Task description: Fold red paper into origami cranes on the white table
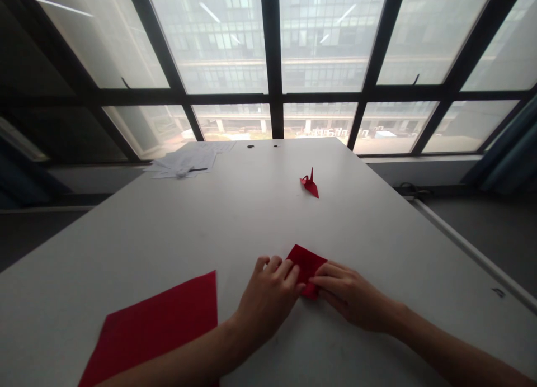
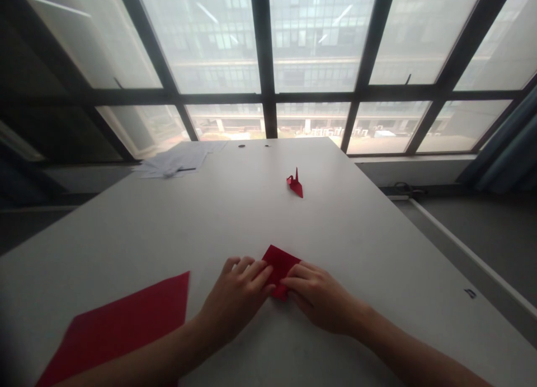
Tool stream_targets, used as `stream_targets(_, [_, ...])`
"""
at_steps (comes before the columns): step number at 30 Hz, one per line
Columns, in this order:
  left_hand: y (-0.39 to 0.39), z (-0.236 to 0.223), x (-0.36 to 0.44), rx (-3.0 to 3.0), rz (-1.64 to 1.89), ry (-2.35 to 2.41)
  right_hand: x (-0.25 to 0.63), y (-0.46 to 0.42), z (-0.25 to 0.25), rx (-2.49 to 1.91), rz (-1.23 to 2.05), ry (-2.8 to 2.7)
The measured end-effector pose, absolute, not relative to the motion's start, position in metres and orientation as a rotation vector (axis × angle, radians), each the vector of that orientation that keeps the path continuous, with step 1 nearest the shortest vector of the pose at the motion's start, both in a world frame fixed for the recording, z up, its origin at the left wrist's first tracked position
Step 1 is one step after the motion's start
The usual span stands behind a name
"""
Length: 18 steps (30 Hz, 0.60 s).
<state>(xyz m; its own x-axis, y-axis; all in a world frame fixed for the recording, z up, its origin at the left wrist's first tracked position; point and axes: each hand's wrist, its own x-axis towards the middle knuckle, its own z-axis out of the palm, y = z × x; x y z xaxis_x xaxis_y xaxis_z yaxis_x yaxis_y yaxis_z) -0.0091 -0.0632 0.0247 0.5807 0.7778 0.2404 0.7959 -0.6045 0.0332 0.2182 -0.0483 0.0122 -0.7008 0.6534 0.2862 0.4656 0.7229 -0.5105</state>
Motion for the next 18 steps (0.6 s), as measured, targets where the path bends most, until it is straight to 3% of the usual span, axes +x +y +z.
stream_targets(8, [-0.042,0.003,-0.019,-2.956,-0.578,-1.293,0.224,-0.033,0.005,-0.979,0.375,-2.408])
stream_targets(18, [-0.034,0.017,-0.022,-2.756,-0.663,-1.789,0.216,-0.053,0.010,-1.063,0.424,-2.473])
